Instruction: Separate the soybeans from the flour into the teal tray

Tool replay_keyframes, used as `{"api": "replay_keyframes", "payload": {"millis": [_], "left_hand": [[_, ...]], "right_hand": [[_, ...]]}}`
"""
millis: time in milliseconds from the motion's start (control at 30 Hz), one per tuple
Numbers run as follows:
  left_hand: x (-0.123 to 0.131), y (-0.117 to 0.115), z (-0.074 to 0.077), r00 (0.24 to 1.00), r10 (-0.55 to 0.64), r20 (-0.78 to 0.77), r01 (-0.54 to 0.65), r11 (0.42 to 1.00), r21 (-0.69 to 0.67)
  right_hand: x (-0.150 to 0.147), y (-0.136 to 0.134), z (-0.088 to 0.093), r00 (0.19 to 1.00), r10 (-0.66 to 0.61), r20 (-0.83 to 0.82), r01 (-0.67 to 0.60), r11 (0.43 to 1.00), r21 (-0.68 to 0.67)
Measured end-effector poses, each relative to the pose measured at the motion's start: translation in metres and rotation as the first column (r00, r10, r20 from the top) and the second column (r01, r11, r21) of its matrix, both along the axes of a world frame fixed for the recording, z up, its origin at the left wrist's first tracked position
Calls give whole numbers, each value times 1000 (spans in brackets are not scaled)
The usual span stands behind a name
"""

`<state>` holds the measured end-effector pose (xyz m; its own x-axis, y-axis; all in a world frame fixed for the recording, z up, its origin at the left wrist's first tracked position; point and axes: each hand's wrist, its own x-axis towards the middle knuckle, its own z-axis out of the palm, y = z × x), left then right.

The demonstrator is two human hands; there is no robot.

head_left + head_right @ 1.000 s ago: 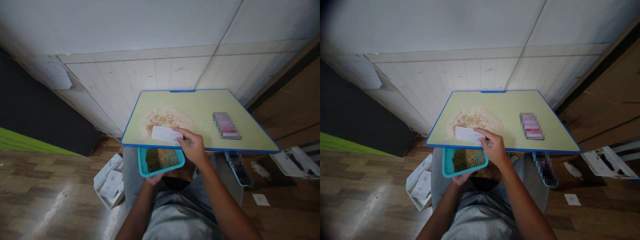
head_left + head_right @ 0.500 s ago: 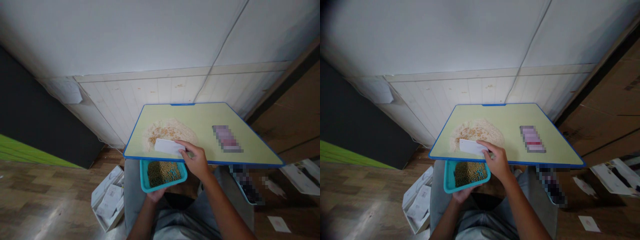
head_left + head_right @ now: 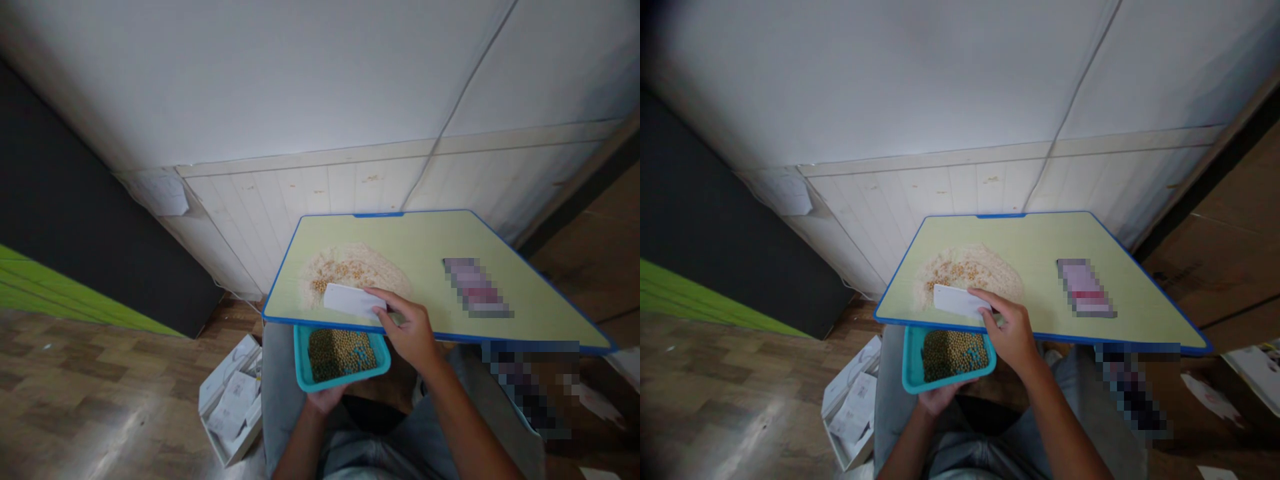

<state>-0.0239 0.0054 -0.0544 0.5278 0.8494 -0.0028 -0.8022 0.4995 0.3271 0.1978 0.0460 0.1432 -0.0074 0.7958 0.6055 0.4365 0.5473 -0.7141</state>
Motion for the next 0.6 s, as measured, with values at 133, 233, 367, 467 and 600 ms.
{"api": "replay_keyframes", "payload": {"millis": [133,233,367,467,600], "left_hand": [[5,0,7,1000,25,1,-25,997,-66],[10,0,15,996,86,-17,-88,983,-160],[15,0,29,993,113,-40,-119,970,-212],[16,-3,36,988,137,-64,-149,960,-237],[16,-6,37,988,119,-103,-142,957,-254]], "right_hand": [[1,0,-1,1000,-21,1,21,1000,-13],[1,1,-3,1000,-23,2,23,1000,-16],[-1,2,-4,1000,-29,10,29,999,-21],[-2,3,-3,1000,-20,24,21,1000,-19],[1,5,-3,999,-32,31,32,999,-18]]}}
